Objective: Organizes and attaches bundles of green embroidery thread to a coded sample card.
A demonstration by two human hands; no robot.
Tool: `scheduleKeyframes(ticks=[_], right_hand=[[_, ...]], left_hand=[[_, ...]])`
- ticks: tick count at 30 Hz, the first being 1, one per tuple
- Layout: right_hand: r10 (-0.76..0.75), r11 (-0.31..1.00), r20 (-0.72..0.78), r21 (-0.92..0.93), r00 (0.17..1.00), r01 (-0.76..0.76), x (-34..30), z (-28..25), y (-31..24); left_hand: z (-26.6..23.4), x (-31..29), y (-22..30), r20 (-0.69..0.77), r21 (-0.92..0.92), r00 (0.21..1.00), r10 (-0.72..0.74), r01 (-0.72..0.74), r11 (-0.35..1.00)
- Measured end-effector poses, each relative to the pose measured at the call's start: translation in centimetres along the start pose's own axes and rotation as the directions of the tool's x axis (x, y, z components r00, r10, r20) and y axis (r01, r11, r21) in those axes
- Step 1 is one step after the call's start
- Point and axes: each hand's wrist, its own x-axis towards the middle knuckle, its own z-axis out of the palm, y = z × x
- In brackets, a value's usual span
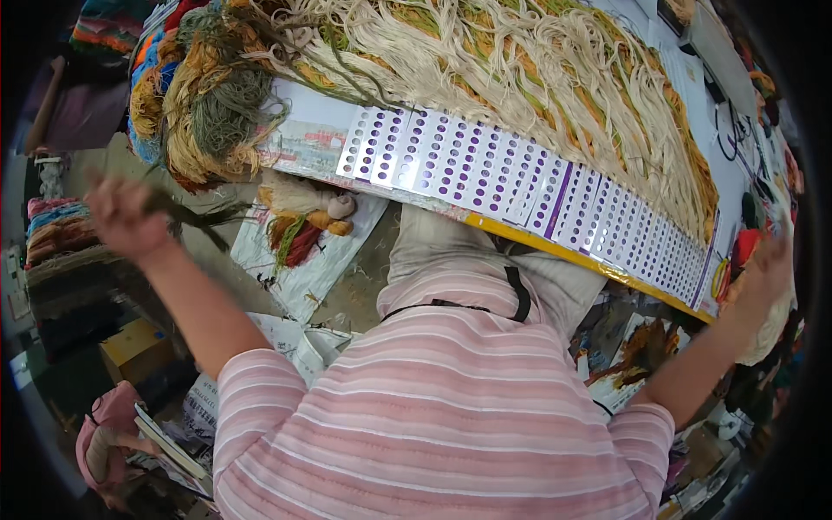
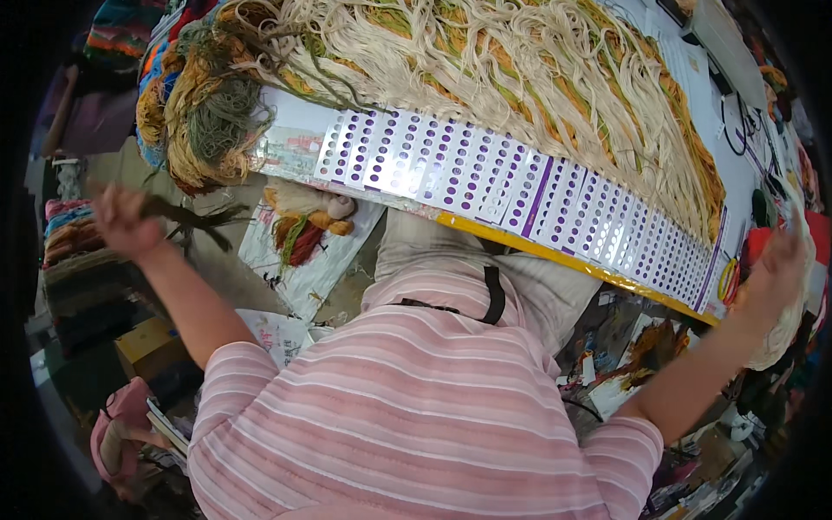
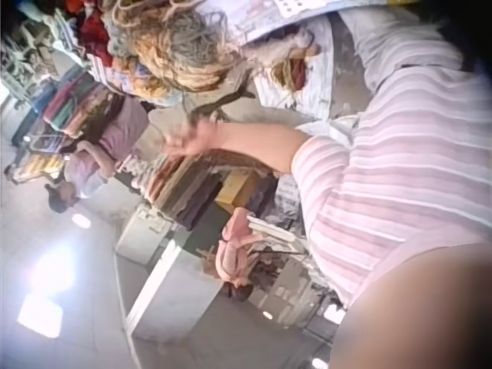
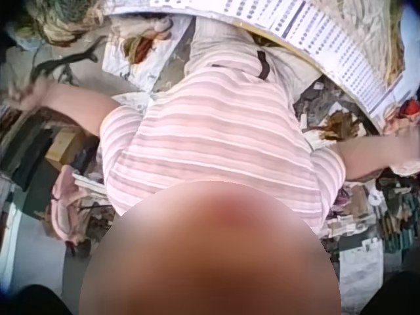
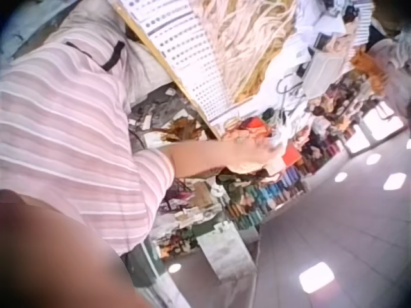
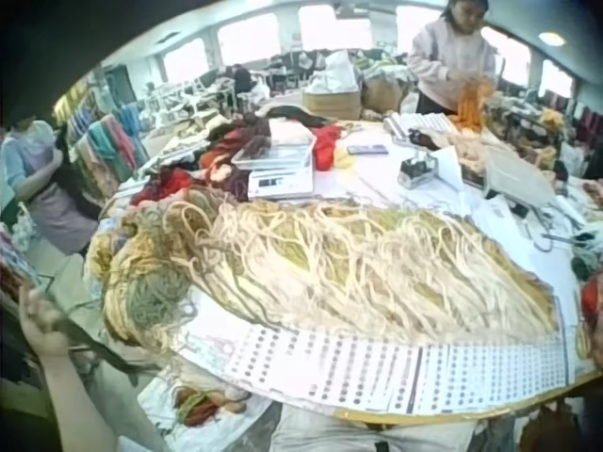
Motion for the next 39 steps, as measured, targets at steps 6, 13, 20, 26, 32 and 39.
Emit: scheduleKeyframes(ticks=[6,13,20,26,32,39], right_hand=[[0.389,0.920,0.469,-0.168,0.793,-0.353,-12.3,33.0,7.4],[0.143,0.909,0.462,-0.411,0.875,0.069,-16.6,41.8,13.1],[0.187,0.919,0.379,-0.394,0.906,-0.025,-16.8,42.1,14.4],[-0.003,0.958,0.486,-0.249,0.874,0.142,-17.4,41.3,14.8],[-0.032,0.801,0.521,-0.497,0.853,0.334,-16.8,40.5,13.6],[-0.060,0.626,0.575,-0.614,0.816,0.480,-16.8,40.1,12.5]], left_hand=[[6.0,0.3,-25.2,-0.475,0.611,0.691,-0.545,0.704,0.361],[4.7,0.3,-30.5,-0.579,0.762,0.617,-0.533,0.642,-0.085],[2.8,2.6,-33.0,-0.553,0.742,0.482,-0.680,0.656,-0.139],[1.6,1.9,-33.4,-0.515,0.670,0.526,-0.677,0.740,0.065],[2.3,3.4,-30.2,-0.521,0.688,0.708,-0.477,0.679,0.256],[1.6,4.1,-26.6,-0.291,-0.054,0.426,-0.856,0.887,0.459]])
